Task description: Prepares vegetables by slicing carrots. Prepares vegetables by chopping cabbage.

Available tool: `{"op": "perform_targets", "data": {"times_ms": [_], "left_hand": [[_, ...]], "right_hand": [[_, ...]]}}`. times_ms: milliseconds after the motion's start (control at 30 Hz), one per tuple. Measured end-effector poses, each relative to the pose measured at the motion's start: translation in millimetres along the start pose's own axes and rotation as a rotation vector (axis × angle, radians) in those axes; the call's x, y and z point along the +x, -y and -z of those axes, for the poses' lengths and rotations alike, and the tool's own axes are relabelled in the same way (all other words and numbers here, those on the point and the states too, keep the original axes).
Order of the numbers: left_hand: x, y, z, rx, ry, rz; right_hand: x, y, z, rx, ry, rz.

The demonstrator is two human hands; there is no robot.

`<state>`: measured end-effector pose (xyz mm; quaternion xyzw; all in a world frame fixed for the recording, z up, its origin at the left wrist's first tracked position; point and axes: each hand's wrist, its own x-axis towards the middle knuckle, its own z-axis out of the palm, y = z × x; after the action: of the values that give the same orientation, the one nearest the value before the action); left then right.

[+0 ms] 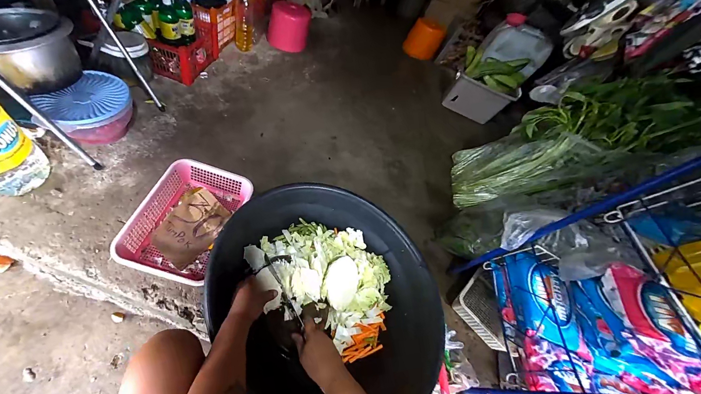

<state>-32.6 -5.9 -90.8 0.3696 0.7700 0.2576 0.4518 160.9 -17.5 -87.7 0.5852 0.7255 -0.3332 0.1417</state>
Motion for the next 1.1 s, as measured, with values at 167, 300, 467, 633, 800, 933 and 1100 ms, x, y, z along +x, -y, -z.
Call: {"op": "perform_targets", "data": {"times_ms": [167,300,467,633,800,933,1100], "left_hand": [[-3,2,4,0.051,0.016,-0.012],[-3,2,4,0.022,0.014,-0.026],[2,3,5,-0.008,0.003,-0.033],[5,1,7,0.028,0.022,-0.032],[8,0,9,0.064,0.047,-0.034],[10,-4,13,0.102,0.077,-0.021],[9,-5,11,0.125,0.058,-0.052]], "right_hand": [[33,-10,-5,0.096,0.027,0.031],[14,-15,6,0.185,-0.045,0.069],[-29,-4,16,-0.021,-0.058,0.029],[-30,-3,12,-0.051,-0.032,0.004],[-11,-4,14,-0.028,0.012,0.040],[9,-8,15,0.016,0.022,0.094],[23,2,9,-0.010,0.009,0.057]]}}
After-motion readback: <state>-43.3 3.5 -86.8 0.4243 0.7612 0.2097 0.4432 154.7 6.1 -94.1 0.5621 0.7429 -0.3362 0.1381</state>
